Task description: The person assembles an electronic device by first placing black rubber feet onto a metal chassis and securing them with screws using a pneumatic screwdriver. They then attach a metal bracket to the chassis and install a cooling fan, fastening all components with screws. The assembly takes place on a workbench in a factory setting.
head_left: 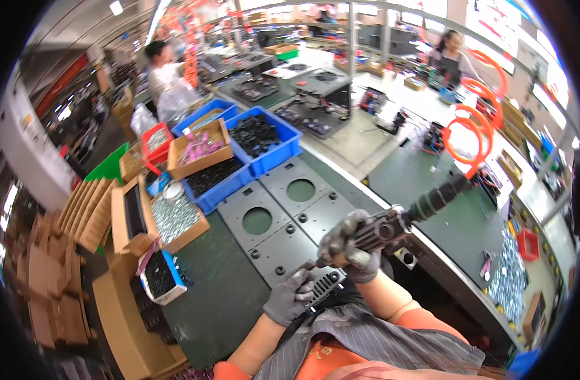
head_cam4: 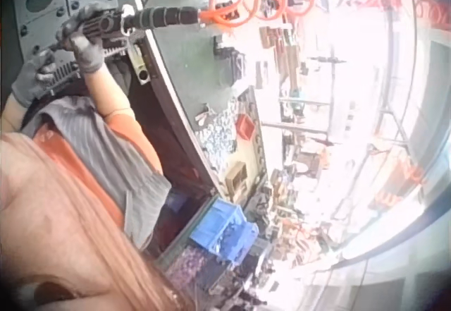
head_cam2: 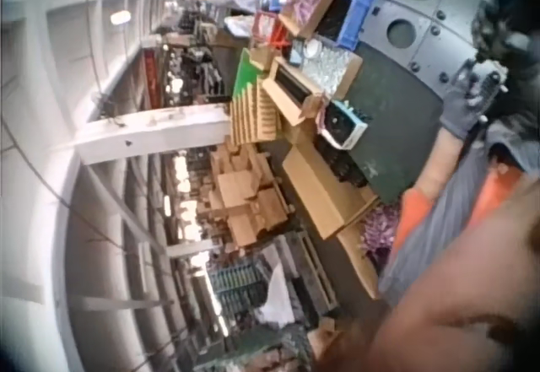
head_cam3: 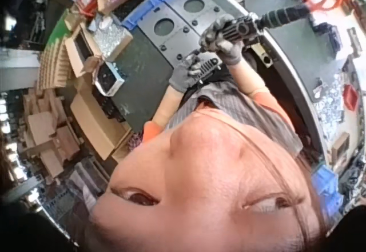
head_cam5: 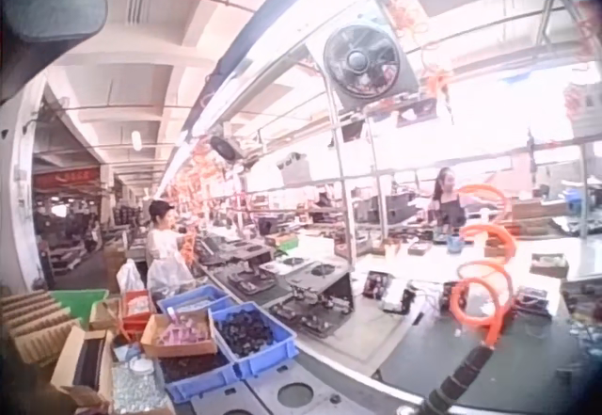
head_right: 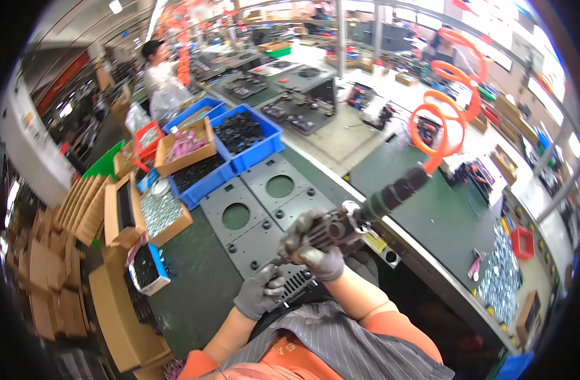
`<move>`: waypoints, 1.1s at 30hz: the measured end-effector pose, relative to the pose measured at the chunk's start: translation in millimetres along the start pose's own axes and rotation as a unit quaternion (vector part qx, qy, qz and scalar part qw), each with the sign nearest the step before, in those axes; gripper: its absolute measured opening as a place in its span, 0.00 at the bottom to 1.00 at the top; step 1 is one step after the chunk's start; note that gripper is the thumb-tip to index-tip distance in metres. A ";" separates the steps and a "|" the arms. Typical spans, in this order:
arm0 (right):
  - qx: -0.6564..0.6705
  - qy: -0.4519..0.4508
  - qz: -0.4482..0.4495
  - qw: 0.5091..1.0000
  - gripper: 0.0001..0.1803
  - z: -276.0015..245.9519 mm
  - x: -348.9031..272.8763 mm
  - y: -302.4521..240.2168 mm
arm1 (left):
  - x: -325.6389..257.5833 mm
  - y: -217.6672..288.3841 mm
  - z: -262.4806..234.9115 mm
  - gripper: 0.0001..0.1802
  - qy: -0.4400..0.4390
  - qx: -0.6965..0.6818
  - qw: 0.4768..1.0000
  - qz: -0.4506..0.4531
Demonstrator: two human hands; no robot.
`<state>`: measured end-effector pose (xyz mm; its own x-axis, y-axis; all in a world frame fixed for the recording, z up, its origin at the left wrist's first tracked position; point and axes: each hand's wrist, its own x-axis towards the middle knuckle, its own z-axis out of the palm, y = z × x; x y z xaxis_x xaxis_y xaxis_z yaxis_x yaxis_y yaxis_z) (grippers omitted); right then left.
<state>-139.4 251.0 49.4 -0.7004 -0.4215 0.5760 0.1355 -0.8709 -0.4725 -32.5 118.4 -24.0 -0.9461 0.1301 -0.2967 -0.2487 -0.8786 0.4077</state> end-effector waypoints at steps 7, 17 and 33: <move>0.020 -0.006 0.016 1.000 0.19 -2.4 -10.5 2.9 | 2.2 -7.0 -12.0 0.14 -0.067 -0.103 0.992 -0.039; 0.038 -0.010 0.015 0.999 0.19 -4.1 -13.9 -1.4 | 2.0 -12.5 -6.2 0.13 -0.092 -0.092 0.991 -0.040; 0.019 0.227 0.023 0.974 0.24 -37.3 -19.3 -20.8 | -22.3 37.6 -23.9 0.17 0.164 0.609 0.722 0.285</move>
<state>-154.8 286.6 23.3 -0.9293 -0.3122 0.1973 0.1930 -0.8660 -0.4612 -15.7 71.4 -22.7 -0.9163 -0.3847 0.1117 -0.0257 0.3347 0.9420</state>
